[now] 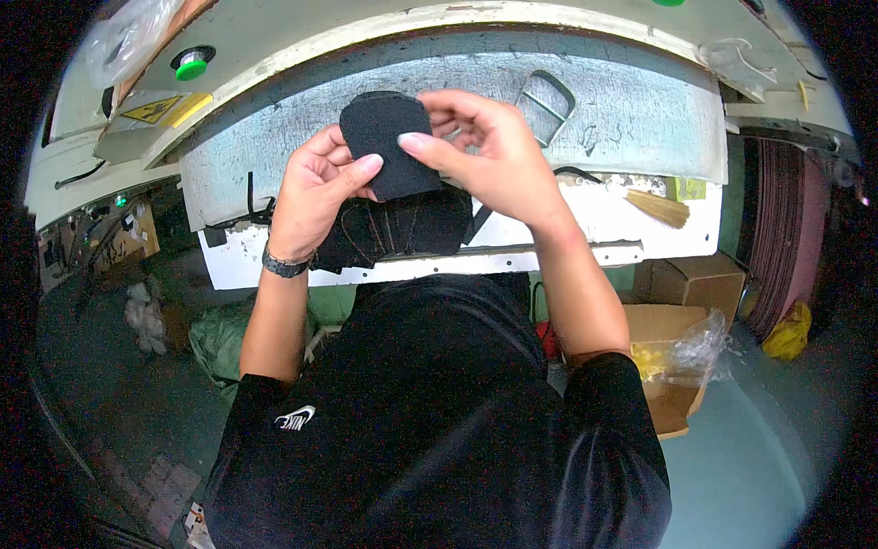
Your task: The operator places leather and synthetic shoe component materials onto the cutting bed, positions metal dies, and operates the hydraulic press to cut out shoe parts.
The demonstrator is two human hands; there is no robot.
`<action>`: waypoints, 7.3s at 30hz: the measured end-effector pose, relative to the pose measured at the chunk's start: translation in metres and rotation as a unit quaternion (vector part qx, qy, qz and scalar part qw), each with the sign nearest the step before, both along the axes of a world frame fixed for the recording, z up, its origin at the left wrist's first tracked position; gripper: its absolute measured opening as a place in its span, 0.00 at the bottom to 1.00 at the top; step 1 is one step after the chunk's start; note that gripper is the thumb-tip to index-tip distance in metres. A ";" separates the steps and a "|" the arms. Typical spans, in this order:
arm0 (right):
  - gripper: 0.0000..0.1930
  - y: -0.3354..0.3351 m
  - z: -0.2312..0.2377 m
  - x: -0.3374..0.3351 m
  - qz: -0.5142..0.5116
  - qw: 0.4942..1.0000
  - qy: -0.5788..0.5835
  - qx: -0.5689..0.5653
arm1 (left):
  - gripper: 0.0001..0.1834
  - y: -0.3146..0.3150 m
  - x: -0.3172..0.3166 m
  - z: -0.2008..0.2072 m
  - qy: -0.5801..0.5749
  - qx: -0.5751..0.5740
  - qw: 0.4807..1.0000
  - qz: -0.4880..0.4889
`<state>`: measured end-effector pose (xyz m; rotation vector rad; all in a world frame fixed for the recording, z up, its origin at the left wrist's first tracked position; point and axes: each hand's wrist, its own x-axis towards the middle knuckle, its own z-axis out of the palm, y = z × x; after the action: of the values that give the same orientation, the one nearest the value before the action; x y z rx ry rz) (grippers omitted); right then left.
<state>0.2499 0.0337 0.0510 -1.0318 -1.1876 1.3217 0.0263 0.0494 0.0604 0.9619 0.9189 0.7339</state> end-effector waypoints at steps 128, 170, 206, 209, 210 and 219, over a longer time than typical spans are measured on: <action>0.35 0.031 -0.105 0.003 0.057 0.851 -0.482 0.199 | 0.26 0.026 -0.037 -0.110 0.479 0.407 0.777 -0.035; 0.40 0.033 -0.111 0.010 0.045 0.865 -0.452 0.212 | 0.24 0.027 -0.047 -0.120 0.483 0.413 0.769 -0.072; 0.42 0.035 -0.105 0.013 0.069 0.884 -0.414 0.205 | 0.23 0.027 -0.047 -0.119 0.480 0.413 0.771 -0.065; 0.42 0.035 -0.106 0.014 0.068 0.883 -0.417 0.205 | 0.23 0.027 -0.047 -0.121 0.481 0.419 0.767 -0.064; 0.42 0.035 -0.106 0.014 0.067 0.883 -0.418 0.204 | 0.23 0.027 -0.046 -0.120 0.480 0.419 0.767 -0.065; 0.40 0.034 -0.111 0.017 0.068 0.890 -0.406 0.197 | 0.23 0.028 -0.047 -0.123 0.451 0.426 0.782 -0.056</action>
<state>0.2667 0.0678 -0.0602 -1.2432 -2.0846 0.6700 -0.0207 0.0770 -0.0627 2.2864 1.3506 0.5578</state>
